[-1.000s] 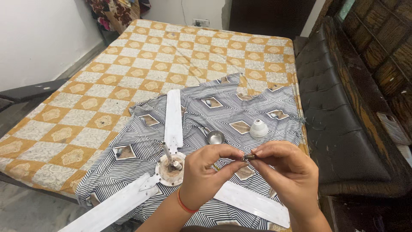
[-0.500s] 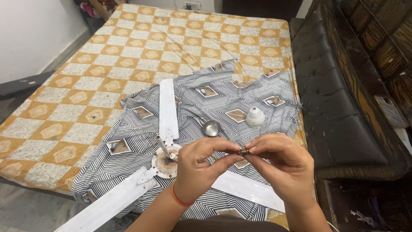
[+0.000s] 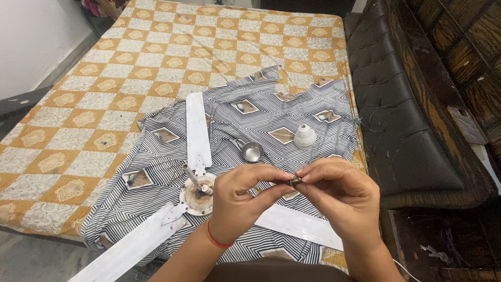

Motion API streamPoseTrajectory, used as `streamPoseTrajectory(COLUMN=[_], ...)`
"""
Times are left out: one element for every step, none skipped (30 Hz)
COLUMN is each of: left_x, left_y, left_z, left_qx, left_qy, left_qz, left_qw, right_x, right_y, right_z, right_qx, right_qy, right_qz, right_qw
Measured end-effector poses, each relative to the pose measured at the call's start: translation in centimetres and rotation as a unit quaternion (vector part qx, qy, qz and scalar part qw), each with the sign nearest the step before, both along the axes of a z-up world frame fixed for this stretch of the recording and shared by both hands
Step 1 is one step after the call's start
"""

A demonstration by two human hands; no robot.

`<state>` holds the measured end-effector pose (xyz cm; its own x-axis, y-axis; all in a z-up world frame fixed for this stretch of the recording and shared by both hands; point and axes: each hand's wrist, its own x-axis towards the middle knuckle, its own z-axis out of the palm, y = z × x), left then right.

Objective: The person reassembles a ceiling fan on a bed. They attach each blade to the motor housing using a screwdriver and screws, then place the fan cap over the motor housing and secure it.

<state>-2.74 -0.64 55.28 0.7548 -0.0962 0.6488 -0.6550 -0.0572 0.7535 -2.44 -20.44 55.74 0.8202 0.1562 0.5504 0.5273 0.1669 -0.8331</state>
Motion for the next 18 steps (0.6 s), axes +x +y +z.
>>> streamPoseTrajectory(left_x=[0.0, 0.1, 0.1, 0.1, 0.1, 0.1, 0.1, 0.1, 0.2, 0.3, 0.3, 0.3, 0.3, 0.3, 0.4, 0.4, 0.5, 0.6], left_y=[0.0, 0.0, 0.0, 0.0, 0.0, 0.0, 0.1, 0.1, 0.1, 0.0, 0.0, -0.1, -0.1, -0.1, -0.1, -0.1, -0.1, -0.1], left_z=[0.0, 0.0, 0.0, 0.0, 0.0, 0.0, 0.0, 0.0, 0.0, 0.1, 0.0, 0.0, -0.1, -0.1, -0.2, -0.3, -0.3, -0.2], left_qx=[0.000, 0.000, -0.001, -0.001, -0.003, -0.005, -0.007, -0.007, -0.006, -0.006, -0.009, -0.012, -0.016, -0.023, -0.031, -0.038, -0.041, -0.043], left_qy=[0.000, 0.006, 0.012, 0.019, 0.020, 0.022, 0.023, 0.018, 0.013, 0.008, 0.007, 0.006, 0.006, 0.018, 0.030, 0.042, 0.053, 0.063], left_qz=[0.000, -0.002, -0.003, -0.004, -0.008, -0.012, -0.015, -0.013, -0.012, -0.011, -0.011, -0.011, -0.011, -0.025, -0.039, -0.054, -0.060, -0.067], left_qw=[1.000, 1.000, 1.000, 1.000, 1.000, 1.000, 1.000, 1.000, 1.000, 1.000, 1.000, 1.000, 1.000, 0.999, 0.998, 0.997, 0.996, 0.995], right_x=[0.1, 0.1, 0.2, 0.2, 0.2, 0.2, 0.3, 0.3, 0.4, 0.5, 0.5, 0.5, 0.6, 0.6, 0.7, 0.8, 0.8, 0.9], right_y=[0.0, 0.1, 0.1, 0.1, 0.1, 0.1, 0.1, 0.0, 0.0, -0.1, -0.1, -0.2, -0.2, -0.3, -0.3, -0.4, -0.5, -0.6], right_z=[-0.1, -0.2, -0.2, -0.3, -0.4, -0.4, -0.5, -0.6, -0.6, -0.7, -0.8, -0.9, -1.0, -1.1, -1.2, -1.3, -1.3, -1.4], right_qx=[0.009, 0.011, 0.013, 0.015, 0.017, 0.019, 0.021, 0.026, 0.031, 0.036, 0.042, 0.049, 0.055, 0.062, 0.069, 0.075, 0.083, 0.090], right_qy=[0.005, 0.009, 0.013, 0.017, 0.022, 0.026, 0.029, 0.035, 0.039, 0.044, 0.050, 0.056, 0.063, 0.066, 0.069, 0.072, 0.082, 0.093], right_qz=[0.003, 0.003, 0.003, 0.002, 0.003, 0.004, 0.005, 0.011, 0.017, 0.022, 0.025, 0.028, 0.031, 0.036, 0.042, 0.047, 0.050, 0.053], right_qw=[1.000, 1.000, 1.000, 1.000, 1.000, 0.999, 0.999, 0.999, 0.999, 0.998, 0.998, 0.997, 0.996, 0.995, 0.994, 0.993, 0.992, 0.990])
